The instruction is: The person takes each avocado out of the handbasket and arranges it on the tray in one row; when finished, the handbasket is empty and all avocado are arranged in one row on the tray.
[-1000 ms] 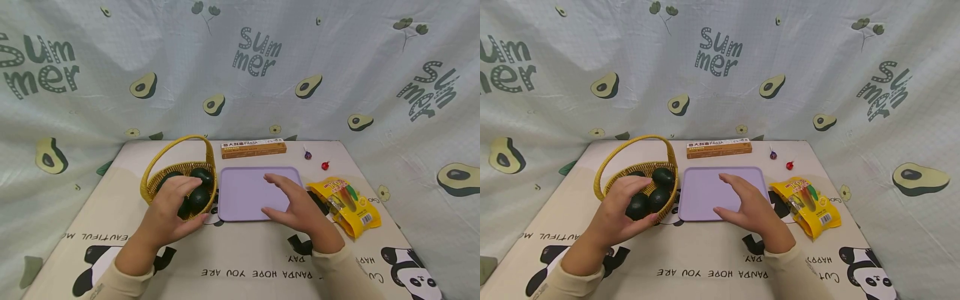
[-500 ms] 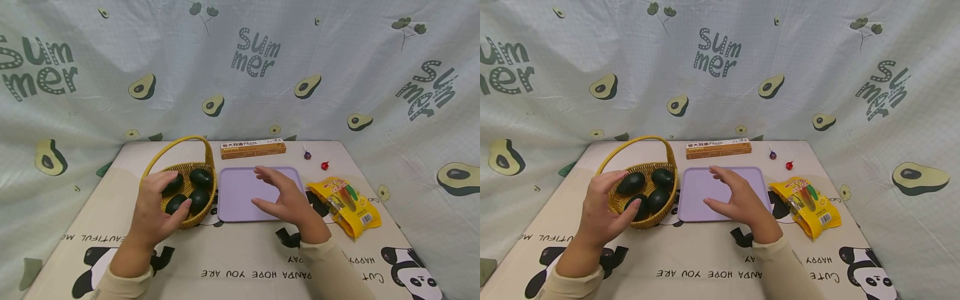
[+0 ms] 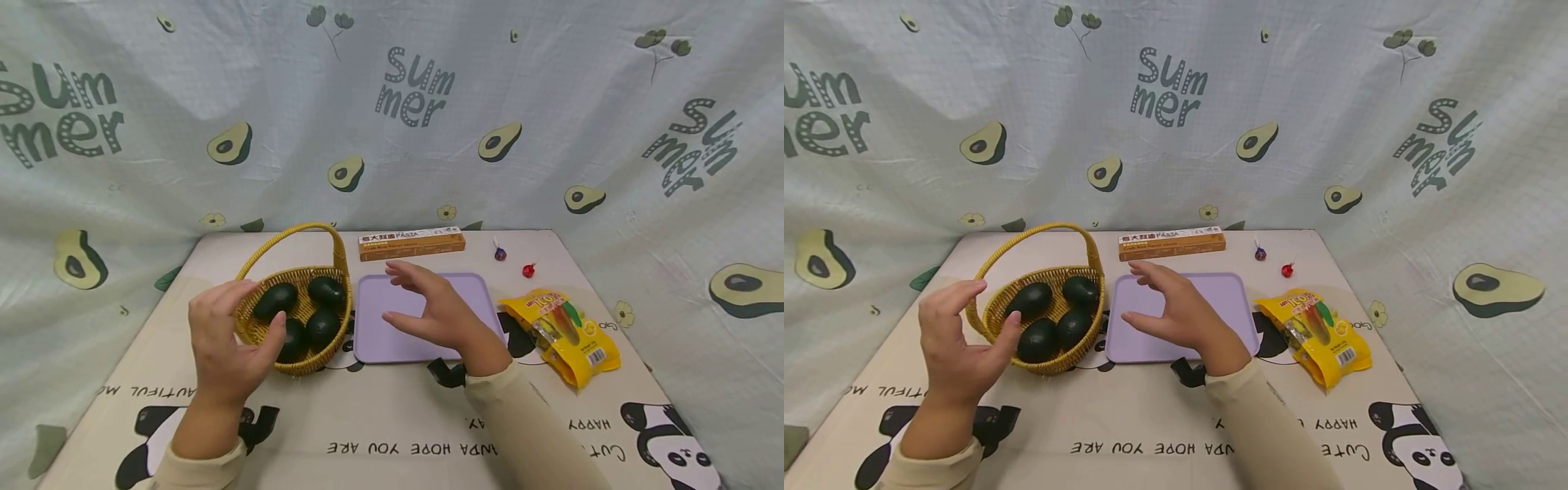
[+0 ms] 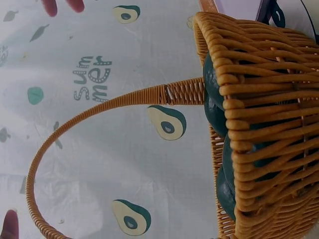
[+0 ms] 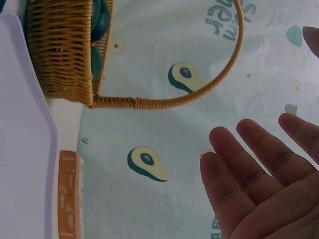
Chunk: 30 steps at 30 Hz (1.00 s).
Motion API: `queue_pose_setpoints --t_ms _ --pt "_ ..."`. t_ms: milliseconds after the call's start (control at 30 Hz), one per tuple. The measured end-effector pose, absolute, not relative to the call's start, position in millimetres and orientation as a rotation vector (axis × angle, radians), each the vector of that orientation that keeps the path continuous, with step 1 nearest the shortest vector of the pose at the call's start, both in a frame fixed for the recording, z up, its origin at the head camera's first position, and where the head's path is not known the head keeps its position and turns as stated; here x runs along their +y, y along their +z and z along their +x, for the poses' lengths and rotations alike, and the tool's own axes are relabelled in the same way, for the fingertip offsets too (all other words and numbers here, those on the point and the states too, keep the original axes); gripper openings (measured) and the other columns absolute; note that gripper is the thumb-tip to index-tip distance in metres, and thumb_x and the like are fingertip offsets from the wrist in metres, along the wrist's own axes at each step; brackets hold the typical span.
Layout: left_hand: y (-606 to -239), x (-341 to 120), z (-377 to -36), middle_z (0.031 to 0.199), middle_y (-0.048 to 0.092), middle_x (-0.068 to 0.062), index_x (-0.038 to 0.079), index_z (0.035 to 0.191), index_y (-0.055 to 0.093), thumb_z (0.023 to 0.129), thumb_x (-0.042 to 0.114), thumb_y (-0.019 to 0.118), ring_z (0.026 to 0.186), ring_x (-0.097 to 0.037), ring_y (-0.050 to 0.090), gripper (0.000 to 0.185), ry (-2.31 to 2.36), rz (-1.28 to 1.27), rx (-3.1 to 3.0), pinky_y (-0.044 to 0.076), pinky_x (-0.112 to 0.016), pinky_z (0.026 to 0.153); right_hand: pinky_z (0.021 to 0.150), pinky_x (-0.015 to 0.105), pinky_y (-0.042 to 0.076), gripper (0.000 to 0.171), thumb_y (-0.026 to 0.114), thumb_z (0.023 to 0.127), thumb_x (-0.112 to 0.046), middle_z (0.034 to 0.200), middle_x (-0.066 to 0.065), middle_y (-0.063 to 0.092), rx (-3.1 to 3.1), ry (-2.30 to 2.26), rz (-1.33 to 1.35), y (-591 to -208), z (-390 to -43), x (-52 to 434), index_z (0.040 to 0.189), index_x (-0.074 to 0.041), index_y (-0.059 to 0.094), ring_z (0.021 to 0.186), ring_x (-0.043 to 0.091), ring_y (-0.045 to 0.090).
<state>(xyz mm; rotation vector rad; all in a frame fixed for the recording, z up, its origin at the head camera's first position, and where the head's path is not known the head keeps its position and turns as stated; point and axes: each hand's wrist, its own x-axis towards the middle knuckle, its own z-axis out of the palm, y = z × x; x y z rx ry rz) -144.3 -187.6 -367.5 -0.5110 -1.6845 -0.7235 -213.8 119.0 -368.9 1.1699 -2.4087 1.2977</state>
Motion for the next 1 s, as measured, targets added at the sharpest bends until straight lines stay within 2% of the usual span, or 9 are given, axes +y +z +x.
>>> queue_pose_setpoints --t_ms 300,467,600,833,1000 --pt "-372 -197 -138 0.117 0.059 -0.031 -0.009 0.123 0.057 0.094 0.045 0.062 0.111 -0.046 0.051 0.062 -0.740 -0.397 -1.800 0.034 -0.018 0.108 0.113 0.038 0.048 0.071 0.080 0.090 -0.021 0.149 0.007 0.056 -2.392 1.347 1.229 -369 -228 101 0.152 -0.013 0.046 0.130 0.022 0.060" --pt "-377 -205 -136 0.125 0.058 -0.031 -0.010 0.130 0.054 0.088 0.032 0.066 0.119 -0.046 0.050 0.060 -0.746 -0.329 -1.884 0.032 -0.019 0.113 0.114 0.036 0.047 0.069 0.080 0.091 -0.019 0.150 0.007 0.055 -2.377 1.407 1.251 -370 -239 92 0.152 -0.013 0.047 0.132 0.019 0.059" --pt "-383 -212 -136 0.130 0.056 -0.031 -0.009 0.135 0.052 0.084 0.019 0.069 0.124 -0.043 0.050 0.061 -0.765 -0.280 -1.953 0.031 -0.016 0.112 0.114 0.035 0.047 0.069 0.080 0.091 -0.020 0.149 0.006 0.056 -2.393 1.450 1.250 -371 -246 84 0.152 -0.015 0.048 0.132 0.018 0.059" --pt "-390 -218 -136 0.139 0.056 -0.022 -0.001 0.143 0.051 0.085 0.005 0.076 0.125 -0.037 0.054 0.064 -0.845 -0.221 -2.046 0.034 -0.009 0.112 0.115 0.036 0.046 0.071 0.080 0.091 -0.023 0.147 0.006 0.057 -2.476 1.491 1.213 -376 -254 73 0.153 -0.016 0.046 0.133 0.022 0.059" --pt "-394 -221 -135 0.142 0.055 -0.020 0.003 0.147 0.048 0.087 0.002 0.076 0.126 -0.035 0.055 0.066 -0.892 -0.152 -2.108 0.035 -0.007 0.111 0.116 0.034 0.045 0.069 0.078 0.092 -0.026 0.149 0.005 0.055 -2.537 1.487 1.181 -377 -260 66 0.153 -0.014 0.046 0.135 0.024 0.057"
